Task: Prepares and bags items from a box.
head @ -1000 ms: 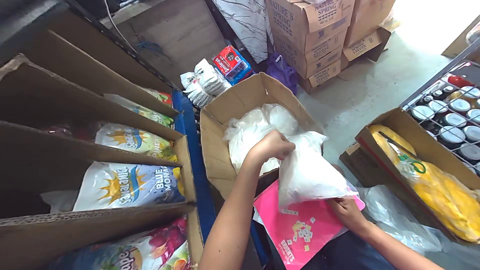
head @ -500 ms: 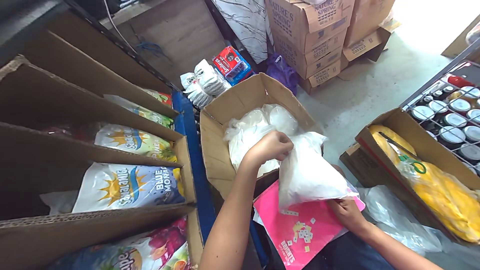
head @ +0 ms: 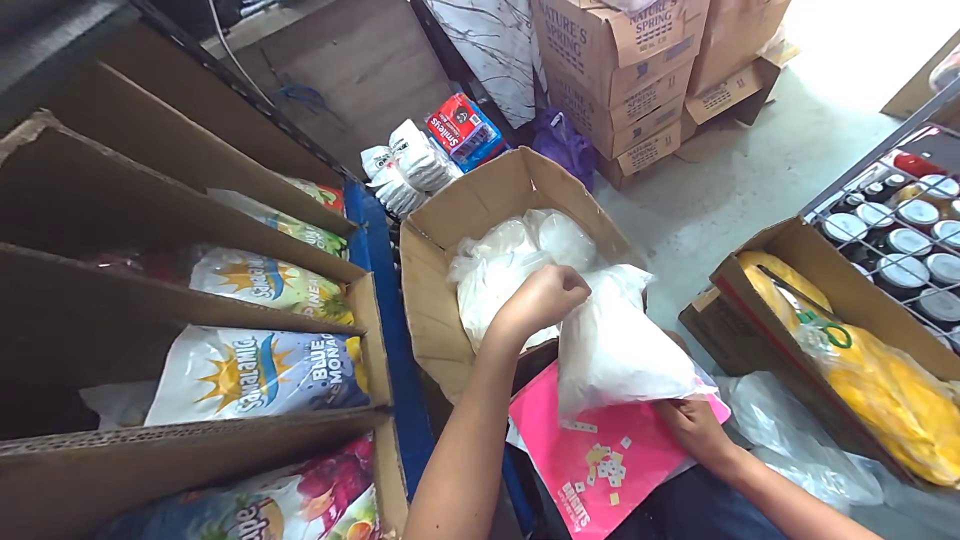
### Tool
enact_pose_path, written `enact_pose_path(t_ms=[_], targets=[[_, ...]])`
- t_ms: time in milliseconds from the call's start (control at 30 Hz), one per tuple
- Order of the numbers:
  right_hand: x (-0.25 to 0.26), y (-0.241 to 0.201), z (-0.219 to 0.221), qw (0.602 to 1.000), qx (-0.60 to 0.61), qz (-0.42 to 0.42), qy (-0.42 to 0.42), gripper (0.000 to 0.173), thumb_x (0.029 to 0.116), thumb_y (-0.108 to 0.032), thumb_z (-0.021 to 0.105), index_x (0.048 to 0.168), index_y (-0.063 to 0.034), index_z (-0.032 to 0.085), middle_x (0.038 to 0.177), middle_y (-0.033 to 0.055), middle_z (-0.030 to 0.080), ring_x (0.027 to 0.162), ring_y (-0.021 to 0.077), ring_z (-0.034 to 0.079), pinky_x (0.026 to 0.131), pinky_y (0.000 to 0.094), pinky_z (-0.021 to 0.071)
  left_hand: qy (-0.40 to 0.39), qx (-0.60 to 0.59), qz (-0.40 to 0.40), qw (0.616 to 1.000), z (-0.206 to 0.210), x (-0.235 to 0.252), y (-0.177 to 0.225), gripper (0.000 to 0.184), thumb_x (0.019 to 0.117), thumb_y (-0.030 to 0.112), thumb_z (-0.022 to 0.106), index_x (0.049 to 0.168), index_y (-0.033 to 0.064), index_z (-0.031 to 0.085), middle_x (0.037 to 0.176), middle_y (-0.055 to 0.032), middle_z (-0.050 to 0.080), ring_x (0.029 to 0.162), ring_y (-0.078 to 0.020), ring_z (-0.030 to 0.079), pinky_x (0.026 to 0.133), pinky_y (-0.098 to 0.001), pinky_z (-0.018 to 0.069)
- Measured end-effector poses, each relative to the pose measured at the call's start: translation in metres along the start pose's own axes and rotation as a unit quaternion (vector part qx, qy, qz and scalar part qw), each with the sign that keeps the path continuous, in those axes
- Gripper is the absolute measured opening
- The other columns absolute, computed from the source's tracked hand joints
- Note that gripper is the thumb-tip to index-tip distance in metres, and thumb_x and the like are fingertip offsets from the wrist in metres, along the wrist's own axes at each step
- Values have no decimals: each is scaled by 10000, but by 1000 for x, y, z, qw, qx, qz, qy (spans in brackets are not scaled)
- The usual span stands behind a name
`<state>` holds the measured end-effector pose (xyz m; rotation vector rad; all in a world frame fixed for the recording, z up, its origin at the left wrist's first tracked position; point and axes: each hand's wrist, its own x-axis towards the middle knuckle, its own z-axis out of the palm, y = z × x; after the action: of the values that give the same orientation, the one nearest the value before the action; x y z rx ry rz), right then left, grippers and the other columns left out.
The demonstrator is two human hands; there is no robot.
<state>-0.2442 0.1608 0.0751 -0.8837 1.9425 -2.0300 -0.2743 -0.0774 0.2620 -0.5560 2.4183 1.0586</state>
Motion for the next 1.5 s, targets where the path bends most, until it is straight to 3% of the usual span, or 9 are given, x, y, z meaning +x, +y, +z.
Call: enact_pose_path(t_ms=[467,600,800,900,1000,1133,1200,1333,1500], targets=[[1,-5,2,1000,-16,10,10,204,932,-115,613,974,52,722,990,31,741,1015,-69,643,964,139,499,42,-83,30,995,1,-7,-24,288,1061,90,459,1252,6,658,1144,-160,656,1004,-201,645,896,-389,537],[0,-9,2,1000,-13,21,12,201,929,-99,610,985,59,720,1001,41,741,1020,-68,641,968,137,497,141,-231,-11,963,20,-3,-62,375,1065,152,499,1396,-22,524,1313,-212,600,1129,-274,638,937,-439,537],[0,-12,0,987,102,125,6,239,977,-41,486,1117,86,632,1037,10,721,1013,-22,659,965,197,533,77,-306,-61,947,59,-1,-83,507,1107,274,437,1531,6,369,1363,-226,584,1105,-262,667,914,-418,558],[18,-23,-2,912,304,264,69,376,1054,-289,277,1218,-42,509,1001,-17,729,932,91,712,852,319,607,89,-319,-40,943,62,0,-85,517,1096,258,470,1542,24,354,1328,-215,601,1063,-247,670,877,-410,561],[49,-31,-16,879,316,356,27,665,1057,-571,159,1335,-48,460,1030,27,724,911,108,709,794,328,600,111,-336,-27,935,67,-3,-83,530,1074,230,525,1539,40,357,1330,-210,592,1050,-256,668,849,-423,566],[78,-59,-23,883,205,414,-86,631,1052,-419,473,1546,-64,305,1298,137,618,1104,172,643,944,378,554,150,-338,1,929,78,-10,-73,571,1034,208,595,1538,55,375,1397,-203,552,1051,-240,665,826,-404,570],[87,-68,-25,892,154,408,-122,712,994,-291,631,1548,-44,258,1256,156,611,1048,179,656,912,373,566,169,-317,27,933,81,-14,-68,559,1025,187,599,1524,41,396,1393,-192,558,994,-197,667,804,-364,564],[84,-82,-41,905,212,346,-131,709,938,-79,668,1525,-56,271,1155,76,653,958,107,693,854,303,603,194,-292,78,933,85,-28,-54,545,1009,181,594,1506,34,423,1381,-156,572,931,-148,675,758,-321,578],[62,-105,-85,919,270,249,-145,813,859,-41,700,1508,-82,213,1210,-20,642,1048,43,679,918,247,590,226,-244,236,913,102,-53,-22,620,982,232,623,1481,-51,386,1358,-103,594,885,-6,679,744,-191,587]])
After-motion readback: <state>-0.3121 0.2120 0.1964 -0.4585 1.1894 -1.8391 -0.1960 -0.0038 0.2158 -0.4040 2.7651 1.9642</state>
